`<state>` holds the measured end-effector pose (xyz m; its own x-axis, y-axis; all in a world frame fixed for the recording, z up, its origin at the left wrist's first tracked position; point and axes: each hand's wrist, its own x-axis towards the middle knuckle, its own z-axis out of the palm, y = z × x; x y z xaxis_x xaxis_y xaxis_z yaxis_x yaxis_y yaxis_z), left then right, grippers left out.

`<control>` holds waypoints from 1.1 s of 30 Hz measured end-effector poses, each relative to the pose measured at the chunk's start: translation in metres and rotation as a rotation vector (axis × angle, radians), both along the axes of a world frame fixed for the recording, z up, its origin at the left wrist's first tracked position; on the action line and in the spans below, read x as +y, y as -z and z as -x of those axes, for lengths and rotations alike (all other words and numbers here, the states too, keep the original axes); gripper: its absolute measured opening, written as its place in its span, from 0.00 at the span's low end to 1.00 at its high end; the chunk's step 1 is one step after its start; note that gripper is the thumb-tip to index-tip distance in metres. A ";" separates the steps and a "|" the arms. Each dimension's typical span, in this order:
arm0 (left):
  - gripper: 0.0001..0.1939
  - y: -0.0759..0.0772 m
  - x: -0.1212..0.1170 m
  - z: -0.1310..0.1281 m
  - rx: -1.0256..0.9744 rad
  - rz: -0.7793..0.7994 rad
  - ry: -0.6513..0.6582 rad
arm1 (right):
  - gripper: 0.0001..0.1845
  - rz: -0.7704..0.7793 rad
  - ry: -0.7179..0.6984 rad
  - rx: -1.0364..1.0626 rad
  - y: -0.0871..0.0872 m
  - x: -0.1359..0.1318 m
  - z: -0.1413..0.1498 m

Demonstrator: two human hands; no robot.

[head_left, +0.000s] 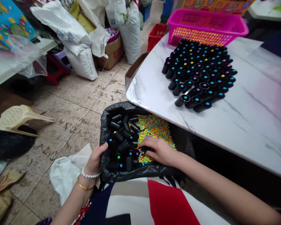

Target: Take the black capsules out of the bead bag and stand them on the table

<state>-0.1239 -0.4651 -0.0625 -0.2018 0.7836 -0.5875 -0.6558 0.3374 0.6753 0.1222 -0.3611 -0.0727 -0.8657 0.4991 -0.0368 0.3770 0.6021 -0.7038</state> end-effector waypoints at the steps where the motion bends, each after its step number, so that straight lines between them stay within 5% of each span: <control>1: 0.25 0.001 -0.001 0.000 0.010 0.006 -0.001 | 0.19 0.069 0.072 0.049 0.000 0.000 -0.004; 8: 0.12 0.007 -0.001 0.001 0.054 0.090 -0.031 | 0.18 0.509 0.454 0.199 -0.003 0.002 -0.043; 14: 0.24 0.004 0.003 -0.002 0.011 0.131 -0.054 | 0.17 0.598 0.530 0.315 -0.018 -0.006 -0.044; 17: 0.27 0.009 0.001 0.002 0.021 0.204 -0.043 | 0.16 0.443 0.526 0.311 -0.035 -0.009 -0.050; 22: 0.23 0.019 0.000 0.009 0.005 0.297 -0.056 | 0.19 -0.101 0.633 0.216 -0.056 -0.012 -0.066; 25: 0.25 0.020 0.002 0.013 0.000 0.273 -0.015 | 0.20 -0.334 0.518 0.161 -0.055 -0.011 -0.067; 33: 0.12 0.020 0.007 0.024 0.060 0.173 -0.051 | 0.22 -0.462 0.547 0.083 -0.040 -0.007 -0.059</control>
